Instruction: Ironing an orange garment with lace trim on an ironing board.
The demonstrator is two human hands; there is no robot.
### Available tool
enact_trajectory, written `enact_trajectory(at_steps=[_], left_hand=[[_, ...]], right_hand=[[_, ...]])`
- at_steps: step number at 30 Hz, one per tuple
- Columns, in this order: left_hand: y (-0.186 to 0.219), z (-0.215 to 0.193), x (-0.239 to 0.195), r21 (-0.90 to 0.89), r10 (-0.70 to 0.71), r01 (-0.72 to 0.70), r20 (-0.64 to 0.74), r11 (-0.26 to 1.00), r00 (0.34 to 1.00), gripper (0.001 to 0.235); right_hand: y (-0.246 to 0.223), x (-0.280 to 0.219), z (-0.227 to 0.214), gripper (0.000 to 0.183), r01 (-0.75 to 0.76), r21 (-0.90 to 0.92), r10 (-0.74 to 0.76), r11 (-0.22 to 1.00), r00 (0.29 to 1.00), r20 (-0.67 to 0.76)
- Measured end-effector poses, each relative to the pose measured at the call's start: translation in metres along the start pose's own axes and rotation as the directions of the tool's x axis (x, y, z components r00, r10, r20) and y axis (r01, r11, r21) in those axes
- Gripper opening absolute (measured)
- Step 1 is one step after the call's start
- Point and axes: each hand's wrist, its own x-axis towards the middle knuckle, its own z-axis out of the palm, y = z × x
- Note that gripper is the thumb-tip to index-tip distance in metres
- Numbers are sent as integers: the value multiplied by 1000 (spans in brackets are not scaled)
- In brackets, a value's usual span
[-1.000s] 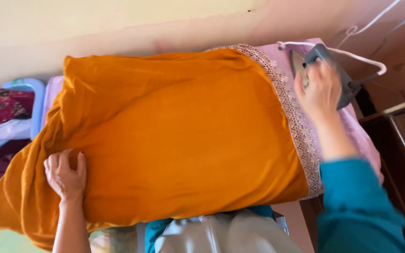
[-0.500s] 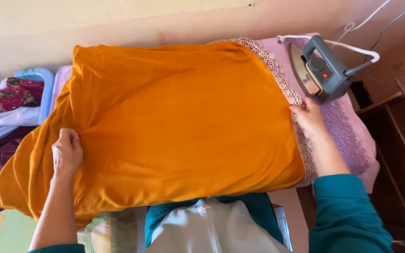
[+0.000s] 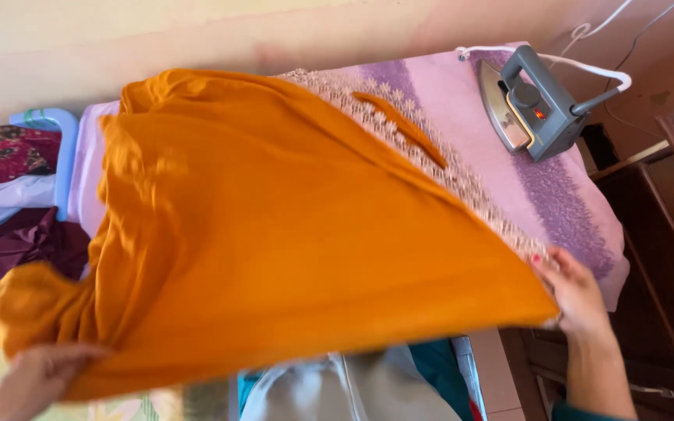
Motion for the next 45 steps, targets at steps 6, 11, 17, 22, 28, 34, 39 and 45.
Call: enact_trajectory(at_steps=[6,11,17,22,28,34,39,45], left_hand=[[104,24,21,647,-396,76,366,759,842,42],[254,12,93,643,16,-155,216,750,976,39],[430,53,221,172,855,-844,13,509,518,22],[486,112,353,316,876,-835,24,450,481,35],[505,133,435,606,792,-701,182,376,582,26],[528,85,438,383,722,-769,294,511,626,22],[558,65,451,38,754,-776,212,629,621,22],[558,130,501,146,815,-826,140,545,563,19]], right_hand=[[70,2,-12,17,122,24,-122,992,992,-23],[50,-2,-4,19,282,-413,-328,866,944,-43],[-7,-29,23,49,38,-858,-267,512,957,-117],[0,2,40,37,373,-915,-814,155,573,96],[-7,37,73,29,534,-820,-811,205,562,163],[-13,46,82,19,503,-806,-723,313,676,140],[-11,52,80,15,617,-716,-836,327,542,86],[-20,55,86,18,472,-814,-783,339,621,34]])
